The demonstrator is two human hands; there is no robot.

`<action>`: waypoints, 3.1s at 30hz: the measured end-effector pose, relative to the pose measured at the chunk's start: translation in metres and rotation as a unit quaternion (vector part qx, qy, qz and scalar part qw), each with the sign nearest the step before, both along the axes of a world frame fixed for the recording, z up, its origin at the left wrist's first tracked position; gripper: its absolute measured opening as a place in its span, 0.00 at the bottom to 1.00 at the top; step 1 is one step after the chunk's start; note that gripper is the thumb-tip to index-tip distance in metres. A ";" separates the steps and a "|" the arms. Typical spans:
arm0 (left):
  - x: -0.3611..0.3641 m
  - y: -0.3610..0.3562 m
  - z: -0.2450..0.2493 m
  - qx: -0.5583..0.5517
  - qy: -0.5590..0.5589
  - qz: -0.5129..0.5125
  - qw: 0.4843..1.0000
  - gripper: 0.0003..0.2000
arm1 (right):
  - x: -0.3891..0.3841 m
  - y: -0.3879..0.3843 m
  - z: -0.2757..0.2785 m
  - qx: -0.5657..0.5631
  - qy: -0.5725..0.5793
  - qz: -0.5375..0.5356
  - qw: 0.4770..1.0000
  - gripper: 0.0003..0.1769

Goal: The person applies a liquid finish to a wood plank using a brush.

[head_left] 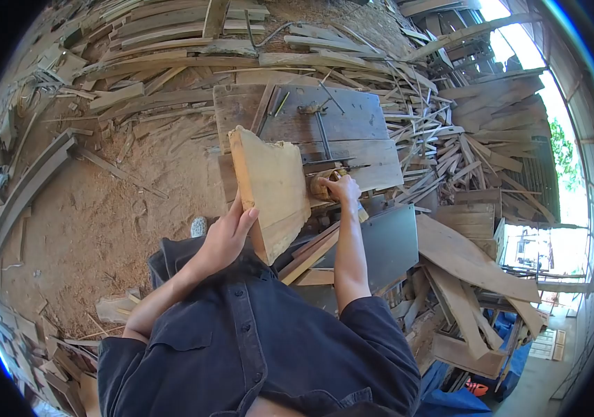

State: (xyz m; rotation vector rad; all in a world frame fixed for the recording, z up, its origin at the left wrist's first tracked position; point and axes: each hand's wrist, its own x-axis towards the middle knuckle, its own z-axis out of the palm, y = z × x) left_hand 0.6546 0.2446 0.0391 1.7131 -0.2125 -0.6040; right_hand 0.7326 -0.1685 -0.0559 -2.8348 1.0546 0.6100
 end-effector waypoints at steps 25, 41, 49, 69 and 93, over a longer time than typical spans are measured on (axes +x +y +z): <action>-0.002 -0.010 0.005 0.014 -0.056 0.019 0.998 0.33 | -0.031 0.003 0.044 -0.010 -0.528 0.065 0.847 0.29; -0.008 -0.007 -0.007 0.006 -0.076 0.041 0.996 0.33 | -0.017 -0.022 -0.051 0.287 -0.495 -0.132 0.809 0.28; -0.009 -0.005 -0.008 0.004 -0.073 0.049 0.996 0.34 | -0.016 -0.005 -0.043 0.269 -0.472 -0.092 0.835 0.27; -0.009 0.002 -0.010 0.009 -0.061 0.059 0.996 0.34 | -0.035 0.010 -0.034 0.131 -0.460 -0.042 0.877 0.23; -0.015 0.003 -0.018 -0.035 -0.036 0.073 0.996 0.35 | -0.003 0.238 0.151 0.498 -0.544 0.093 0.669 0.12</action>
